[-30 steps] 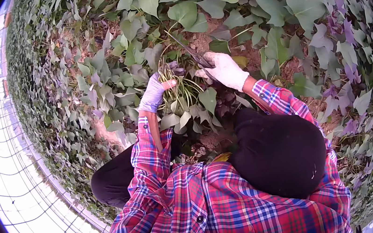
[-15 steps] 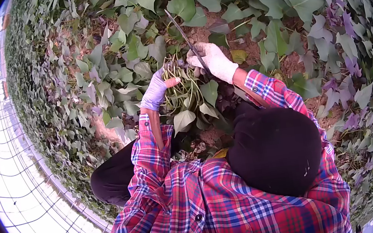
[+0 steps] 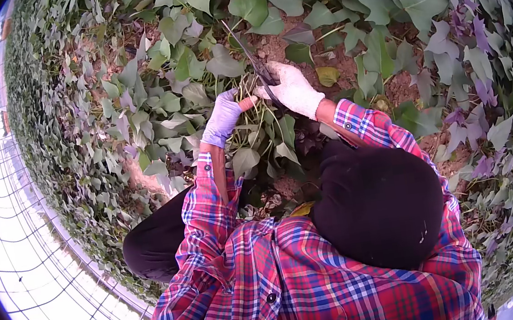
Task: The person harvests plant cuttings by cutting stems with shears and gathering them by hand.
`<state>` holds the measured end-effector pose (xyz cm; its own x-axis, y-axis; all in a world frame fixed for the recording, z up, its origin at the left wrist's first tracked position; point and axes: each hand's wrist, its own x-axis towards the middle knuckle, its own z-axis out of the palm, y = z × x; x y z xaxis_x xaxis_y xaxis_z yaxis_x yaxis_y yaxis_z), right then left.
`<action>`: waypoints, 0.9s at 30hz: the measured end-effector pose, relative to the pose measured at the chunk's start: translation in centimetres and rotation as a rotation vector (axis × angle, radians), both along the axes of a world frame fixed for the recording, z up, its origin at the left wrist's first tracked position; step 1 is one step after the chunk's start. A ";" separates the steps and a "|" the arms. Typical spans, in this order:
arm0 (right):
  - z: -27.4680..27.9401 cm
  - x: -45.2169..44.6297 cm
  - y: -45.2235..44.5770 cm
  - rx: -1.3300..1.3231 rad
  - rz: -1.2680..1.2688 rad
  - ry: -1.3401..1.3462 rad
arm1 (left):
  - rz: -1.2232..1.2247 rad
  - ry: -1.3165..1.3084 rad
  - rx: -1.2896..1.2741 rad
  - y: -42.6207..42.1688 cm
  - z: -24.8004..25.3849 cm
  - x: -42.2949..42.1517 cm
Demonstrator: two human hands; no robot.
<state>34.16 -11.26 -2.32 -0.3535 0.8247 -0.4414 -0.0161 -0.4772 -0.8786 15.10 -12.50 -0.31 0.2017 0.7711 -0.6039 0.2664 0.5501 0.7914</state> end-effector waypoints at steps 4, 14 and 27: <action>-0.5 0.4 0.0 -0.051 0.004 0.116 | 0.065 -0.063 -0.062 -0.1 -0.7 -0.5; 0.0 0.6 0.1 -0.120 -0.043 0.222 | 0.044 -0.012 -0.086 -0.1 -0.7 -0.1; 0.5 0.7 0.3 -0.196 -0.081 0.227 | 0.025 -0.050 -0.016 -0.5 -2.9 -1.3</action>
